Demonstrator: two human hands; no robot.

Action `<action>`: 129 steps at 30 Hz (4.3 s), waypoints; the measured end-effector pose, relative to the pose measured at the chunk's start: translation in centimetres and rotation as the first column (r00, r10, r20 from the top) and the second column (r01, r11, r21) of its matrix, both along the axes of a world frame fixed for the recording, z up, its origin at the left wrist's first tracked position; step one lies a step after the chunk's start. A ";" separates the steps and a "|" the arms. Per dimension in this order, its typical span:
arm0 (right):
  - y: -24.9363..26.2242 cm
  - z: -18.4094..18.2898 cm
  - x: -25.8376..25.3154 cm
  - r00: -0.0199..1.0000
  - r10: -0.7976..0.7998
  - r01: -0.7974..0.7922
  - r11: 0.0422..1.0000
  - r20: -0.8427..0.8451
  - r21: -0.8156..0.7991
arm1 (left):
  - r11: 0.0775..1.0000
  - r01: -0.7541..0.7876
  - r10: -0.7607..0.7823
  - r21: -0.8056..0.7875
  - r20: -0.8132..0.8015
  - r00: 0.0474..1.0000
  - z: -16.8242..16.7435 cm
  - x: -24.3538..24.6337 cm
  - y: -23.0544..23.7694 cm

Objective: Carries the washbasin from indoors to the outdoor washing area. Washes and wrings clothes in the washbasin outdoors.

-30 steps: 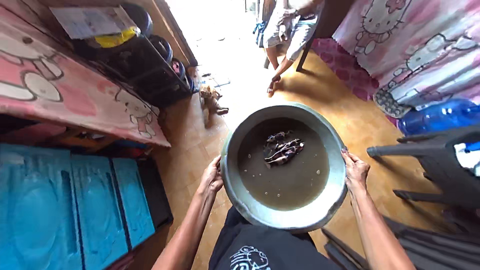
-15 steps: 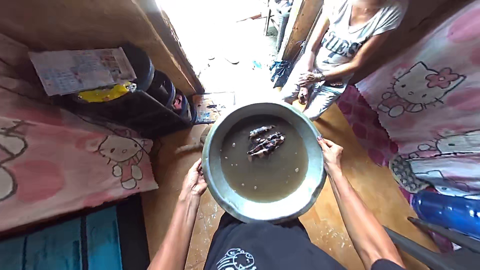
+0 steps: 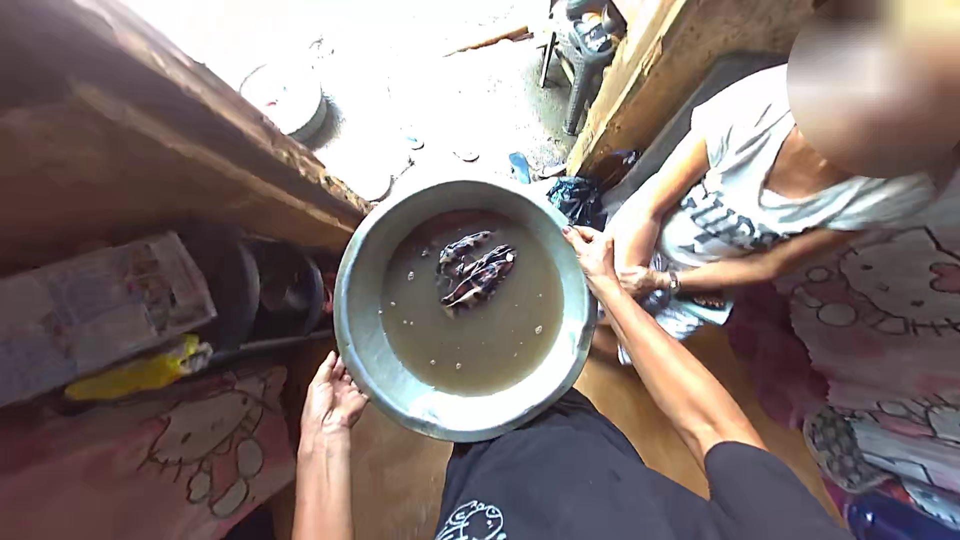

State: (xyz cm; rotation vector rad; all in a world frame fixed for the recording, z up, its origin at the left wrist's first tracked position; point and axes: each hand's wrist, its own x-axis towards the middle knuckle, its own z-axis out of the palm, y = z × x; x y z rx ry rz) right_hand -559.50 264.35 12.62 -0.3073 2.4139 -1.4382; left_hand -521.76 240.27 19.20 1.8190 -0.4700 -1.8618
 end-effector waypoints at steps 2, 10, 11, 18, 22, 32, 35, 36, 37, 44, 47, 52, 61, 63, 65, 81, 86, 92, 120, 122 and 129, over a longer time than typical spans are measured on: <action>-5.0 -0.2 -4.7 1.000 0.017 -0.017 1.000 -0.008 0.014 | 0.999 -0.023 0.024 -0.024 0.026 0.999 -0.5 -4.2 -3.7; -19.4 -1.5 -21.9 0.997 0.072 -0.071 0.987 0.002 0.144 | 0.998 -0.056 0.054 0.014 0.070 0.996 -0.9 -20.7 -16.9; -20.8 -1.5 -24.0 0.998 0.060 -0.059 0.990 -0.003 0.129 | 0.998 -0.054 0.052 0.023 0.064 0.997 -1.1 -22.9 -18.5; -28.1 -2.4 -38.0 1.000 -0.026 0.028 0.990 -0.016 0.137 | 0.996 -0.091 0.091 0.011 -0.029 0.995 -2.7 -38.3 -27.3; -30.9 -1.4 -45.2 0.997 -0.070 0.068 0.994 0.013 0.082 | 0.997 -0.081 0.082 0.014 -0.093 0.992 -2.3 -46.9 -30.8; -33.1 5.7 -60.7 0.972 -0.235 0.235 0.972 0.005 -0.008 | 0.964 0.266 -0.258 -0.014 -0.291 0.921 1.9 -65.1 -38.8; -34.0 7.7 -63.7 0.968 -0.249 0.248 0.968 -0.021 -0.043 | 0.939 0.342 -0.335 -0.039 -0.332 0.882 3.3 -69.6 -41.2; -34.4 8.2 -64.7 0.966 -0.255 0.254 0.966 -0.028 -0.037 | 0.930 0.366 -0.356 -0.039 -0.346 0.868 3.7 -71.0 -42.1; -34.7 8.5 -65.6 0.965 -0.263 0.262 0.965 -0.025 -0.024 | 0.921 0.388 -0.372 -0.027 -0.353 0.859 4.0 -72.3 -42.8; -40.4 7.5 -72.4 0.955 -0.292 0.295 0.955 -0.054 0.045 | 0.918 0.395 -0.346 0.036 -0.416 0.841 2.5 -79.3 -48.4; -43.9 5.3 -75.0 0.954 -0.288 0.295 0.951 -0.083 0.091 | 0.916 0.400 -0.343 0.037 -0.446 0.827 -0.2 -81.2 -51.2; -51.1 0.4 -77.7 0.957 -0.276 0.285 0.949 -0.086 0.131 | 0.921 0.385 -0.366 -0.051 -0.447 0.816 -5.3 -82.8 -56.2; -70.0 -9.3 -84.4 0.998 -0.036 0.035 0.999 -0.042 -0.020 | 0.997 0.064 -0.077 -0.045 -0.406 0.910 -12.9 -82.6 -63.5; -74.2 -11.2 -85.5 0.996 0.069 -0.071 0.997 -0.049 -0.029 | 0.997 -0.060 0.035 -0.050 -0.404 0.914 -14.2 -82.7 -64.2; -78.7 -13.3 -86.9 0.979 0.192 -0.193 0.981 -0.072 -0.013 | 0.980 -0.184 0.142 -0.080 -0.371 0.918 -15.4 -82.8 -64.7; -105.1 -16.6 -89.7 0.442 0.894 -0.895 0.433 0.081 0.108 | 0.565 -0.825 0.802 -0.004 -0.232 0.550 -19.2 -89.5 -58.6; -107.1 -17.9 -87.4 0.438 0.894 -0.897 0.427 0.093 0.117 | 0.490 -0.872 0.856 -0.007 -0.184 0.483 -18.7 -89.8 -57.5; -108.4 -19.6 -84.4 0.446 0.892 -0.891 0.436 0.068 0.128 | 0.446 -0.895 0.892 0.002 -0.087 0.444 -18.4 -89.3 -56.2; -100.1 -13.2 -71.2 0.646 0.762 -0.736 0.634 -0.034 0.238 | 0.611 -0.791 0.768 -0.028 -0.218 0.602 -12.9 -69.7 -54.7; -99.6 -13.5 -70.3 0.652 0.758 -0.736 0.636 -0.010 0.232 | 0.603 -0.797 0.779 -0.027 -0.195 0.596 -12.8 -69.2 -54.2; -99.7 -16.1 -68.4 0.599 0.799 -0.784 0.572 0.052 0.240 | 0.586 -0.809 0.804 -0.046 -0.089 0.588 -14.4 -68.1 -52.8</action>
